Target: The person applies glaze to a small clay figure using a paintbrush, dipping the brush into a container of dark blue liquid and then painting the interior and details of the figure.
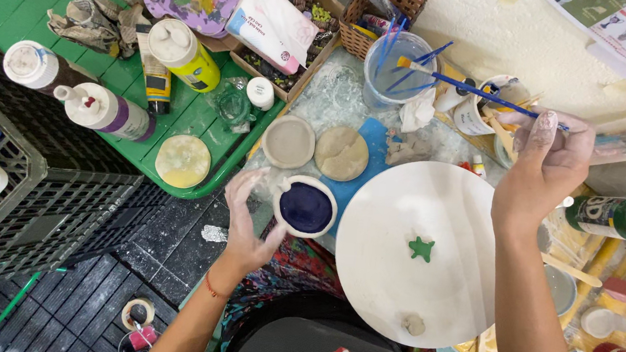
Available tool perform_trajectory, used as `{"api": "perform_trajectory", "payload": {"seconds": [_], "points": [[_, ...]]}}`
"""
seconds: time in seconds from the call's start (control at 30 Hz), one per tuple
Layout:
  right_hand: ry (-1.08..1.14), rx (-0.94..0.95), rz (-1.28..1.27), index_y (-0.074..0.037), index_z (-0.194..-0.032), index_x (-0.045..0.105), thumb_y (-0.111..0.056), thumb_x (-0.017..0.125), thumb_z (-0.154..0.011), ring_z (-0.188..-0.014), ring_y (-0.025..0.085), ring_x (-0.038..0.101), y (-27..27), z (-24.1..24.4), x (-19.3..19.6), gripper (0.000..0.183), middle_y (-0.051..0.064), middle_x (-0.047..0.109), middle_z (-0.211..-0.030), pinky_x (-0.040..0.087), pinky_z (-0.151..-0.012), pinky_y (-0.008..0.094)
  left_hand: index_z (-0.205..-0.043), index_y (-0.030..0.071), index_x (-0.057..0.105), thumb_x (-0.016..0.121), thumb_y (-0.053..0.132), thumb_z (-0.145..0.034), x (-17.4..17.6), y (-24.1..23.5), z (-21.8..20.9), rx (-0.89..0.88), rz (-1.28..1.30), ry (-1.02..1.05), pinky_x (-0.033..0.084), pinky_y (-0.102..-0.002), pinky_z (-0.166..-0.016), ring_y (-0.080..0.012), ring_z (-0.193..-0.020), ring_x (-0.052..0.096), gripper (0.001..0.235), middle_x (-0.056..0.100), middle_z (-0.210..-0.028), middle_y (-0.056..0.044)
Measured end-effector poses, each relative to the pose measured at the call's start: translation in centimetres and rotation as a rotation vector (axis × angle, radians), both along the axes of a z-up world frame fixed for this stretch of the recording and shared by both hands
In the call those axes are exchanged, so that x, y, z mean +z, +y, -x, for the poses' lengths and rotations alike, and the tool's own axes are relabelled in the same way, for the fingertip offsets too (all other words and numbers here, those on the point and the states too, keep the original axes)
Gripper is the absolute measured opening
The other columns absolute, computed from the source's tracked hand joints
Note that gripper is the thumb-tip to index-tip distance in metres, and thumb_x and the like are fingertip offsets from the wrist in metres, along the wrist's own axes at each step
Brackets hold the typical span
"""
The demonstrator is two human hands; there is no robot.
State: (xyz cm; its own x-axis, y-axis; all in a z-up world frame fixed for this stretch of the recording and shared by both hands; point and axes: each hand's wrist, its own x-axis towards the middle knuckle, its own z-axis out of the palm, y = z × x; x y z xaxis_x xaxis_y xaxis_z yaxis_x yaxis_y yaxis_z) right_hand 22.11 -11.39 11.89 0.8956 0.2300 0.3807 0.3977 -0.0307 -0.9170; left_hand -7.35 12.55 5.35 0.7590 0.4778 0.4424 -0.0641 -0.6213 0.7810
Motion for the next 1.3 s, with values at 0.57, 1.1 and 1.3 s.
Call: {"api": "perform_trajectory", "payload": {"seconds": [0.57,1.1,1.3], "points": [[-0.303,-0.329,0.056,-0.001,-0.12,0.044,-0.017,0.045,-0.128,-0.073,0.013,0.052,-5.2,5.9,3.6,0.019,0.008,0.052,-0.096,0.047,-0.069,0.027,-0.101,-0.001,0.063,0.064,0.01,-0.089,-6.9,-8.7,-28.3,-0.08,-0.497,0.564,0.061,-0.038,-0.066,-0.0285,-0.081,0.076,0.016,0.075,-0.084,-0.016],[0.005,-0.463,-0.328,-0.006,-0.115,0.043,-0.025,0.052,-0.127,-0.079,0.013,0.052,-11.5,12.9,0.1,0.023,0.006,0.049,-0.096,0.043,-0.066,0.026,-0.126,-0.001,0.06,0.059,0.009,-0.103,5.5,-9.9,-16.3,-0.736,0.83,-0.042,0.039,-0.036,-0.119,-0.0213,-0.139,0.049,0.025,0.05,-0.146,-0.01],[-0.07,-0.568,-0.276,-0.005,-0.12,0.041,-0.022,0.041,-0.123,-0.085,0.012,0.056,-10.8,15.7,1.1,0.017,0.004,0.048,-0.102,0.057,-0.074,0.032,-0.131,0.001,0.055,0.055,0.007,-0.096,7.2,-10.5,-12.4,-0.918,1.189,-0.027,0.045,-0.034,-0.105,-0.016,-0.122,0.05,0.036,0.048,-0.14,-0.007]]}}
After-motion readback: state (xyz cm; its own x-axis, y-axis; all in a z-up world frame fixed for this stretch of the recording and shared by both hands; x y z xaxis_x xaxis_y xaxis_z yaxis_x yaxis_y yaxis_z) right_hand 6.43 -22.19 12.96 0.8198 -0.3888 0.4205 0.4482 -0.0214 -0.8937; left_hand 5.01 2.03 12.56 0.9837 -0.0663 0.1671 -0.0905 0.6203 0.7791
